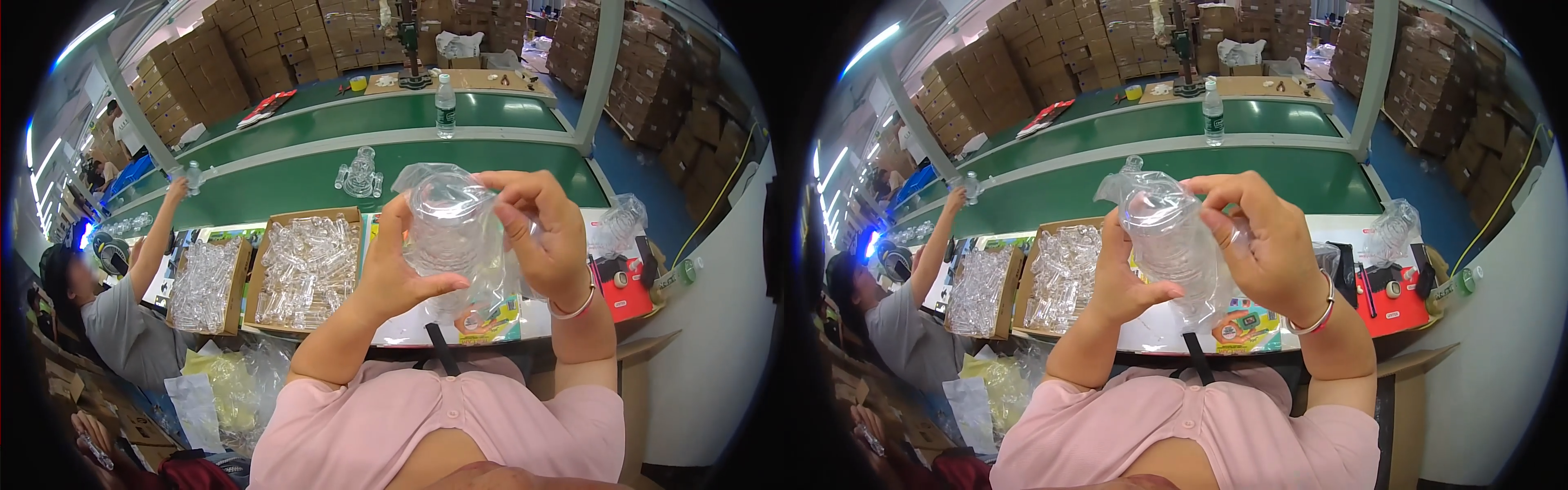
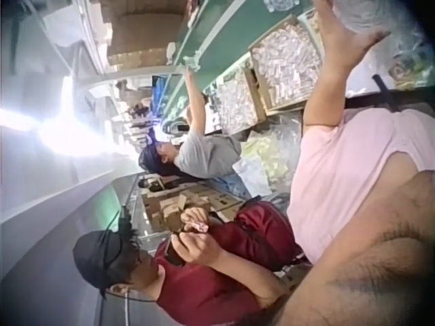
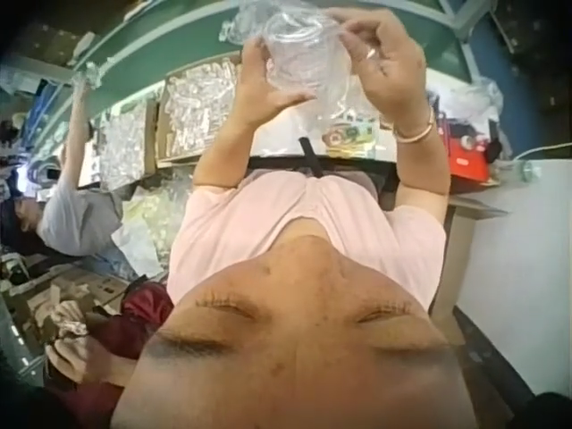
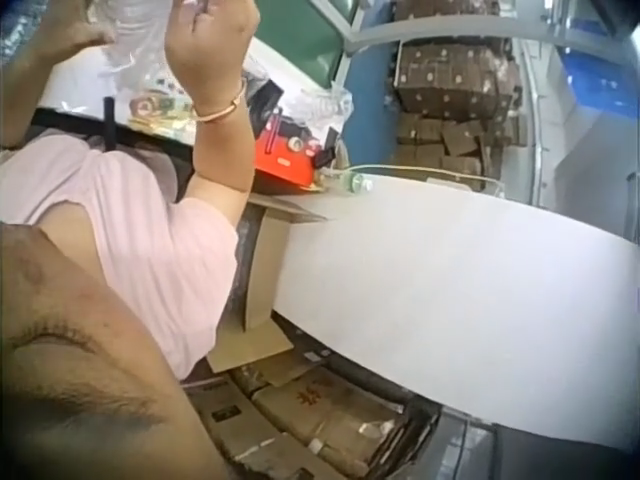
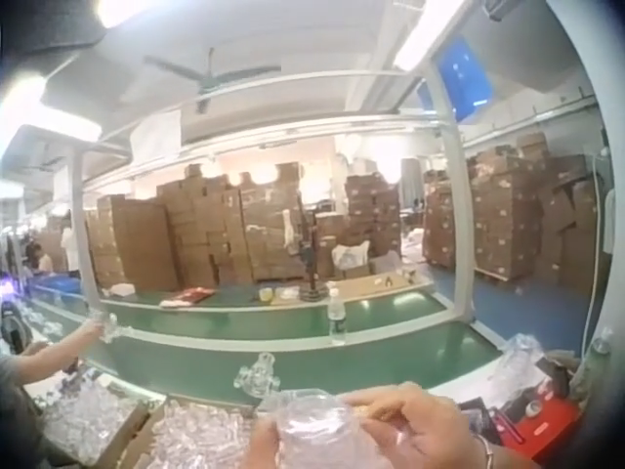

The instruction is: Inspecting and cleaning transparent plastic mugs using an air blower at an assembly line.

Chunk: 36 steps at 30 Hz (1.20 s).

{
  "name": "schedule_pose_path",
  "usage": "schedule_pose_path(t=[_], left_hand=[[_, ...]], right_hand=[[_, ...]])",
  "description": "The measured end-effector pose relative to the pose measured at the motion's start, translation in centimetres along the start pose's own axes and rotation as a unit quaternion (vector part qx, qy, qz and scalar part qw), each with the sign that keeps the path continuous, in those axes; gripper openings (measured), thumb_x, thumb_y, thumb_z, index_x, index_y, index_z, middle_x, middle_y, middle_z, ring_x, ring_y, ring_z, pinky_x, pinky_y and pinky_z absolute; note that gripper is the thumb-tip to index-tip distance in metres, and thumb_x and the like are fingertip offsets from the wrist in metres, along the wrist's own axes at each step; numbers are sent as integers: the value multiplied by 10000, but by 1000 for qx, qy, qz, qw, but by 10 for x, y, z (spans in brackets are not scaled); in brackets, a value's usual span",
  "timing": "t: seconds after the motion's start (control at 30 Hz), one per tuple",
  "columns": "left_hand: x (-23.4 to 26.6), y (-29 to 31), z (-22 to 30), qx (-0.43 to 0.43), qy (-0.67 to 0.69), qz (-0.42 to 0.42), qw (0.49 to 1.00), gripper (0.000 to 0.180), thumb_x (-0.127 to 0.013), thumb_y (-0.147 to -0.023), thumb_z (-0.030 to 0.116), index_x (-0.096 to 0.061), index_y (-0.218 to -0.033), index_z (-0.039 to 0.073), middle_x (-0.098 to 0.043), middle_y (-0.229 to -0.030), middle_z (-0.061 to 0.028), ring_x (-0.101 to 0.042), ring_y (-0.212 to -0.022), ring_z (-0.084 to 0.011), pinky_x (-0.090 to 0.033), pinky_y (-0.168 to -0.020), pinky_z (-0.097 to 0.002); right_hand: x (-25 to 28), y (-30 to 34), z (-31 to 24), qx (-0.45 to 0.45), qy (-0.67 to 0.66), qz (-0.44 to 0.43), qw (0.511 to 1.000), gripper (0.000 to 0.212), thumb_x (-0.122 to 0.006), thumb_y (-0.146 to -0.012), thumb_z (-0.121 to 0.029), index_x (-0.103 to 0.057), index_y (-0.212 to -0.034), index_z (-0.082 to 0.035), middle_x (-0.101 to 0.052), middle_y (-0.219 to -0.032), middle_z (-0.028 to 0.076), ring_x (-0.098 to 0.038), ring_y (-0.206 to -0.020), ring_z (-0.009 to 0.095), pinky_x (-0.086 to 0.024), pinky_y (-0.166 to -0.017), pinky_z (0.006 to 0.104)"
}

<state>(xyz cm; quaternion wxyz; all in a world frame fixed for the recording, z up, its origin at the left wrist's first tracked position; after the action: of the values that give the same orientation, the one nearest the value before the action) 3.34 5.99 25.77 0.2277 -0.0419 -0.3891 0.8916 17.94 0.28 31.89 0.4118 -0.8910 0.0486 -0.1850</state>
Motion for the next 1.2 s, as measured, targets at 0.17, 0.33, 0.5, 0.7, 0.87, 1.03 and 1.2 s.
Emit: schedule_pose_path(t=[0.17,0.33,0.5,0.7,0.87,1.03,1.2], left_hand=[[-11,7,-18,103,-67,-63,990,850,-847,-531,250,-374,-1203,33,-502,-1103,-122,-521,-1021,-228,-422,-848,-334],[-14,17,-14,70,-61,-86,992,868,-852,-516,247,-381,-1211,27,-532,-1076,-118,-556,-965,-229,-447,-812,-330],[-20,23,-1,48,-59,-131,988,854,-855,-510,242,-410,-1204,18,-532,-1097,-131,-560,-967,-234,-449,-815,-335],[-23,25,-12,-51,-160,-126,978,938,-866,-480,251,-370,-1244,27,-464,-1194,-145,-500,-1064,-251,-425,-862,-344],[-9,34,-48,57,-68,17,996,1162,-865,-477,211,-114,-1345,26,-332,-1293,-138,-405,-1159,-242,-342,-962,-359],[-21,36,-52,131,-66,-13,989,1085,-808,-559,135,-84,-1359,23,-466,-1171,-147,-452,-1118,-240,-323,-973,-344],[-21,37,-57,145,-32,-14,989,1044,-797,-574,123,-110,-1357,48,-499,-1131,-138,-465,-1104,-234,-345,-956,-343]], right_hand=[[5,5,0,-14,-57,25,998,95,-500,-874,-60,-437,-923,-8,-617,-959,165,-515,-631,63,-434,-574,186],[4,20,-6,-9,-82,8,997,106,-505,-872,-55,-424,-920,-7,-619,-957,175,-563,-709,85,-458,-626,197],[3,33,-23,24,-118,-5,993,176,-567,-835,-55,-432,-934,-3,-599,-982,211,-586,-882,166,-474,-732,244],[-25,7,-30,15,79,-102,992,637,-786,-616,-305,-476,-1107,-43,-581,-1085,123,-578,-941,198,-452,-807,299],[14,-42,-34,129,51,92,986,430,-697,-680,-156,-547,-1067,-40,-592,-1028,69,-581,-856,157,-462,-780,263],[91,-62,-72,193,26,330,923,376,-639,-792,-166,-502,-1098,4,-573,-888,35,-558,-797,96,-460,-691,179],[125,-32,-62,196,126,416,879,374,-634,-790,-177,-508,-1085,15,-574,-935,55,-566,-838,125,-471,-722,216]])
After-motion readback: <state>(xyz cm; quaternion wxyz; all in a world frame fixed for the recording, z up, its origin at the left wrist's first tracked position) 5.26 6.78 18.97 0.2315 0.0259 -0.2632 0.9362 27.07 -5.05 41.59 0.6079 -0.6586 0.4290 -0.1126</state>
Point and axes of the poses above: each hand's wrist, its own y-axis away from the middle knuckle, its own x-axis out of the back of the hand, z = x × y, the point moved 7 cm from there along -y, towards the middle knuckle
